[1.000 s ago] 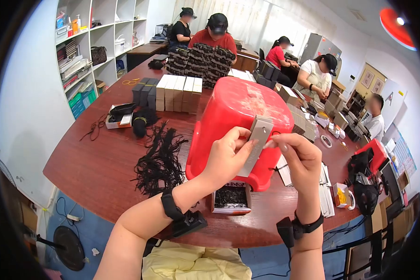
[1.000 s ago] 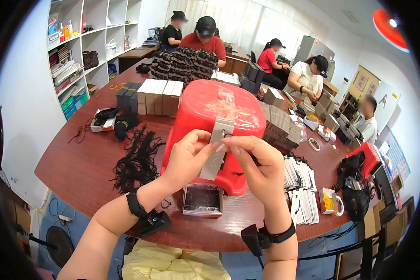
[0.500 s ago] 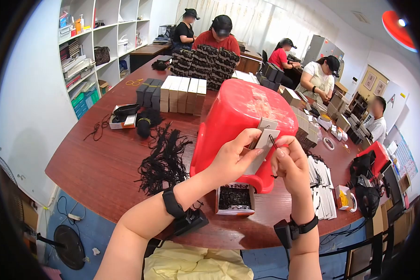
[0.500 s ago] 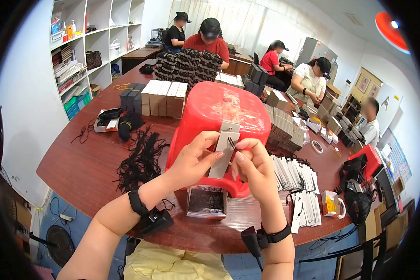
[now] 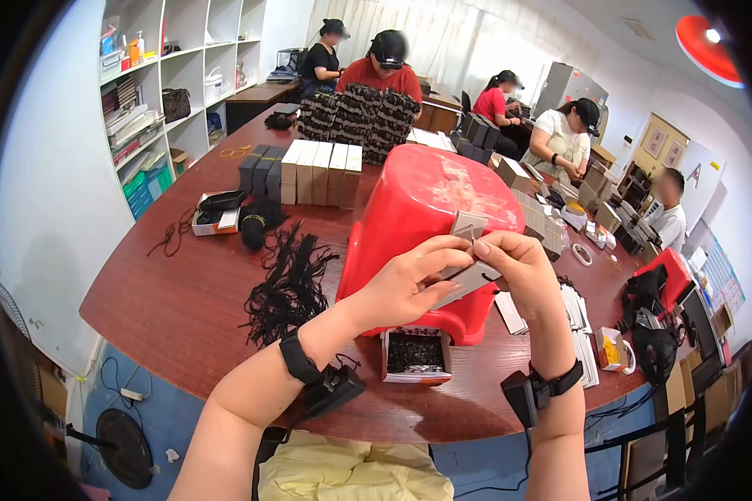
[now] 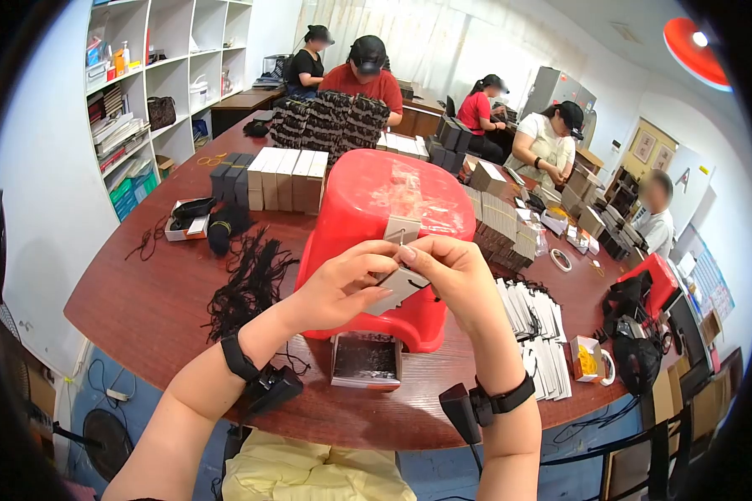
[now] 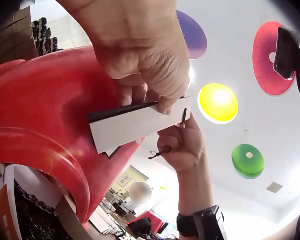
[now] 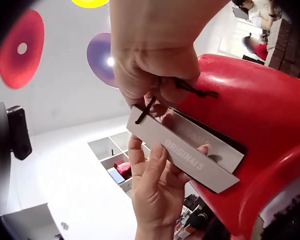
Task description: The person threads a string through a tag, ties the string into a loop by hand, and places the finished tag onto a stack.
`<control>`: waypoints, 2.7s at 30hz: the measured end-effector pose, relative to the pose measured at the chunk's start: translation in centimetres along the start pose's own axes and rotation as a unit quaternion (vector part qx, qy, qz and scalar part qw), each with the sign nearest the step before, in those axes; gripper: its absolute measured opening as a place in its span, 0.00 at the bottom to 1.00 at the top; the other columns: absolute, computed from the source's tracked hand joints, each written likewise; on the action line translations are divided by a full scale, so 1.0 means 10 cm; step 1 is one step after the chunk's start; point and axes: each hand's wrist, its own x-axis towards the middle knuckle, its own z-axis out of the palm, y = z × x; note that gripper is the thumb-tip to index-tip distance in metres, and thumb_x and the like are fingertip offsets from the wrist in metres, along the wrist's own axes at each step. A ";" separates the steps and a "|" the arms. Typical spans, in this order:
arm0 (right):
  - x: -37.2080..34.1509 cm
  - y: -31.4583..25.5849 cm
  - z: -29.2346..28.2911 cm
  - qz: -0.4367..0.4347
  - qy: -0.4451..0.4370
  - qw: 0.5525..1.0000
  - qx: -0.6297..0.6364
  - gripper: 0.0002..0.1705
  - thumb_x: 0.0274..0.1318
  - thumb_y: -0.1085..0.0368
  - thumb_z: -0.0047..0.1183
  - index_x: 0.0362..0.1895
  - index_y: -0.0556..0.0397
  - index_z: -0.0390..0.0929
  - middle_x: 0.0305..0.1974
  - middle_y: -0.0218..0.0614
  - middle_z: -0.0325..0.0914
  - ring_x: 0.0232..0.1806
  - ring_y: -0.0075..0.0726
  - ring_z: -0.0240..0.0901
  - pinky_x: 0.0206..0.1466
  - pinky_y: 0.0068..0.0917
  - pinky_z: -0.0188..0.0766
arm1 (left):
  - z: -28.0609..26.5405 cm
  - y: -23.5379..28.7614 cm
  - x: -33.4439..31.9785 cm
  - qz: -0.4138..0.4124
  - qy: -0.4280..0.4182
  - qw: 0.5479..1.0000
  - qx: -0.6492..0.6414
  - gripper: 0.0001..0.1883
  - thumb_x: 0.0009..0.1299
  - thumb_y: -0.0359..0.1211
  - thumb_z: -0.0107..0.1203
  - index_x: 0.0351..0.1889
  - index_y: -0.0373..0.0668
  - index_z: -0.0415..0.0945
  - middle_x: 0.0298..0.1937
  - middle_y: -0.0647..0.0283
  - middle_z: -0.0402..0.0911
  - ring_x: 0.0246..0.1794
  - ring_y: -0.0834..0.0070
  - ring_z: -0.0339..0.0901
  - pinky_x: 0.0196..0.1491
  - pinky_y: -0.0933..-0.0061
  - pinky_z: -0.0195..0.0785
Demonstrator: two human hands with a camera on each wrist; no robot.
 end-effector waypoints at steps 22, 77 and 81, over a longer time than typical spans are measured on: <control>-0.43 -0.21 -0.09 -0.145 -0.040 0.988 -0.038 0.25 0.38 0.86 0.41 0.47 0.62 0.66 0.44 0.41 0.71 0.19 0.19 0.70 0.21 0.15 0.67 | 0.13 0.23 0.00 -0.061 -0.051 0.997 -0.005 0.19 0.57 0.18 0.44 0.47 0.39 0.62 0.48 0.61 0.67 0.44 0.77 0.70 0.38 0.79 0.67; -1.60 0.86 -0.80 0.115 0.218 0.917 -0.313 0.18 0.56 0.60 0.41 0.19 0.58 0.63 0.11 0.38 0.63 0.12 0.30 0.63 0.14 0.27 0.57 | 0.61 0.44 -0.17 -0.317 0.026 0.920 -0.228 0.14 0.65 0.28 0.42 0.48 0.38 0.56 0.45 0.59 0.67 0.36 0.78 0.73 0.36 0.83 0.66; -1.94 1.15 -1.15 0.125 0.253 0.723 -0.631 0.15 0.51 0.59 0.44 0.20 0.57 0.63 0.15 0.42 0.65 0.21 0.50 0.64 0.25 0.36 0.62 | 0.56 0.49 -0.11 -0.314 0.027 0.924 -0.216 0.15 0.64 0.26 0.43 0.48 0.38 0.56 0.45 0.58 0.67 0.36 0.77 0.73 0.35 0.82 0.66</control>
